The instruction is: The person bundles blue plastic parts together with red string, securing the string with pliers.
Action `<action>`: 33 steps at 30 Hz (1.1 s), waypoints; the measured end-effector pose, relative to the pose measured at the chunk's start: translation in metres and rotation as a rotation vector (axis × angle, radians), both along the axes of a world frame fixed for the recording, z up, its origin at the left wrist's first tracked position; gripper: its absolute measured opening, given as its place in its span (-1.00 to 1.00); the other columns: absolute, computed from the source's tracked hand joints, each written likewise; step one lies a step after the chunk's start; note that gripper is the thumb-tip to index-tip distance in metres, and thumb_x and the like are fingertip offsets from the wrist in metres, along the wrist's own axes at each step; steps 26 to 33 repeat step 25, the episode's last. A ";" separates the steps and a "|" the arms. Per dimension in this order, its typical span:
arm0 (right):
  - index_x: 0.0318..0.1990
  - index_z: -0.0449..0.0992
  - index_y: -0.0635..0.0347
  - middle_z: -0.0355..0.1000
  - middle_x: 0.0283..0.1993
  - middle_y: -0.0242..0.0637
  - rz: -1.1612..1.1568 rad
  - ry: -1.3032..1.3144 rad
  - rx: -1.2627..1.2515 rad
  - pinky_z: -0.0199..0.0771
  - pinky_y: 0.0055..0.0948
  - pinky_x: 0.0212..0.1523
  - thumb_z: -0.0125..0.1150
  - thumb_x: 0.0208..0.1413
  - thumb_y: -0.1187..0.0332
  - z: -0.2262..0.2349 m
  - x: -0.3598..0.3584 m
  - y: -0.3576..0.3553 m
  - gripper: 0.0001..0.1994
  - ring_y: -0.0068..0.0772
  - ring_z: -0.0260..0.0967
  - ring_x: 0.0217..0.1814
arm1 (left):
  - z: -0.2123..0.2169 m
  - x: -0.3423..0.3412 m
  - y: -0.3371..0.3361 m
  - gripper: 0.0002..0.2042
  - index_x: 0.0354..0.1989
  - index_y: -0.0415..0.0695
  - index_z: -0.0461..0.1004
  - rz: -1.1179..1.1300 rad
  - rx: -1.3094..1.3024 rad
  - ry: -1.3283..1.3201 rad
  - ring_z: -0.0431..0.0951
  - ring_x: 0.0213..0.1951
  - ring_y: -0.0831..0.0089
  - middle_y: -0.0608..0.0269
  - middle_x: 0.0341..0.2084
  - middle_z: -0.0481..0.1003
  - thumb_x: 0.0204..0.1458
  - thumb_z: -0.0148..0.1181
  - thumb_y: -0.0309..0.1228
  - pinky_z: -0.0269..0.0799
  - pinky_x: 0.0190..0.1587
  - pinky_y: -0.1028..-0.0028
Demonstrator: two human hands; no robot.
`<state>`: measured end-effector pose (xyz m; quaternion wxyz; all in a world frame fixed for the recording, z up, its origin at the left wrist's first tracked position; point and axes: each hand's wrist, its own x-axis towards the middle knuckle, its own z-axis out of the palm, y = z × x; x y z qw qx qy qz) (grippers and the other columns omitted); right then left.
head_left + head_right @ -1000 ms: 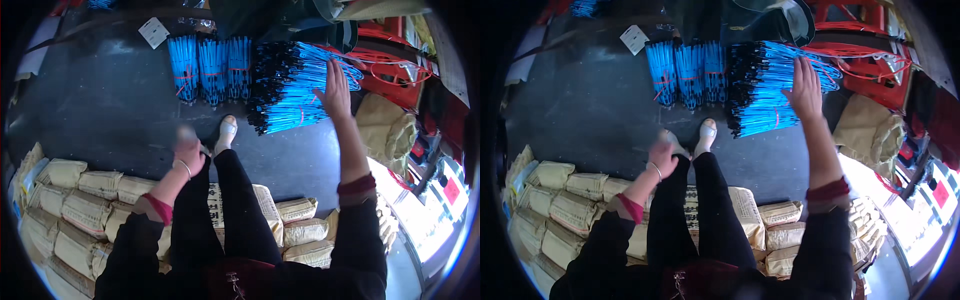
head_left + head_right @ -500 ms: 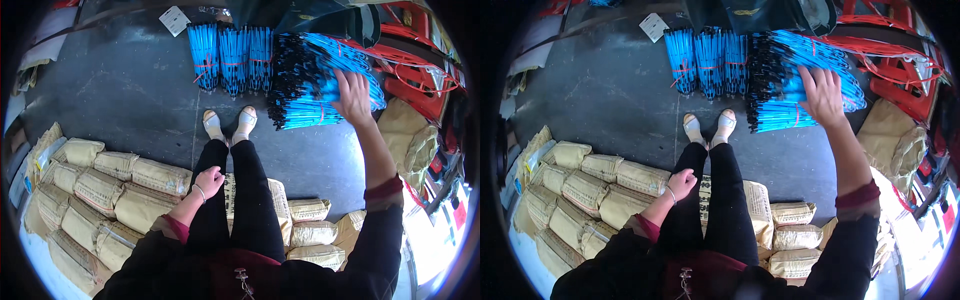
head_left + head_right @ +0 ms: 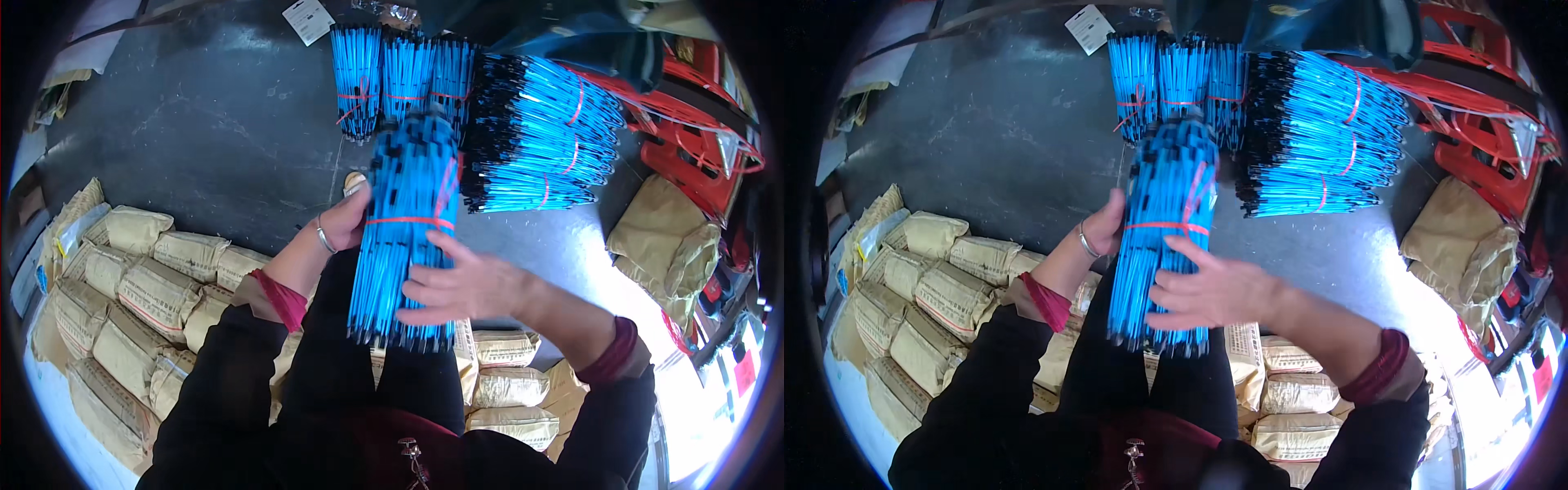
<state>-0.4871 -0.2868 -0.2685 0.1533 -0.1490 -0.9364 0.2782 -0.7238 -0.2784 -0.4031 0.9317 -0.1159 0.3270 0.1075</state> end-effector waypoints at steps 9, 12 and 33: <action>0.01 0.32 -0.17 0.27 0.04 -0.44 -0.011 -0.206 0.173 0.07 0.05 0.23 0.08 -0.08 0.41 -0.147 0.038 0.034 -0.58 -0.39 0.16 0.21 | -0.105 0.061 0.091 -0.35 0.17 -0.21 0.14 0.184 0.645 0.457 0.46 -0.03 0.18 0.01 -0.02 0.40 -0.07 0.26 -0.22 0.42 -0.02 0.23; 0.04 0.33 -0.06 0.24 0.12 -0.28 -0.471 -0.581 0.173 0.07 0.04 0.23 0.08 -0.08 0.41 -0.175 0.042 0.017 -0.57 -0.27 0.10 0.27 | -0.146 0.100 0.119 -0.30 0.19 -0.23 0.08 -0.046 1.041 0.883 0.46 -0.05 0.10 -0.10 -0.01 0.36 -0.09 0.26 -0.22 0.40 -0.03 0.26; -0.05 0.38 0.30 0.25 0.03 0.01 -1.088 -0.091 -0.743 0.29 -0.16 0.09 0.17 -0.19 0.51 -0.076 -0.074 -0.119 -0.57 -0.03 0.29 0.04 | -0.183 0.106 0.118 0.00 0.34 -0.10 -0.30 -0.865 1.357 1.359 0.09 0.22 -0.08 -0.26 0.22 0.02 -0.13 0.17 0.12 0.03 0.25 0.26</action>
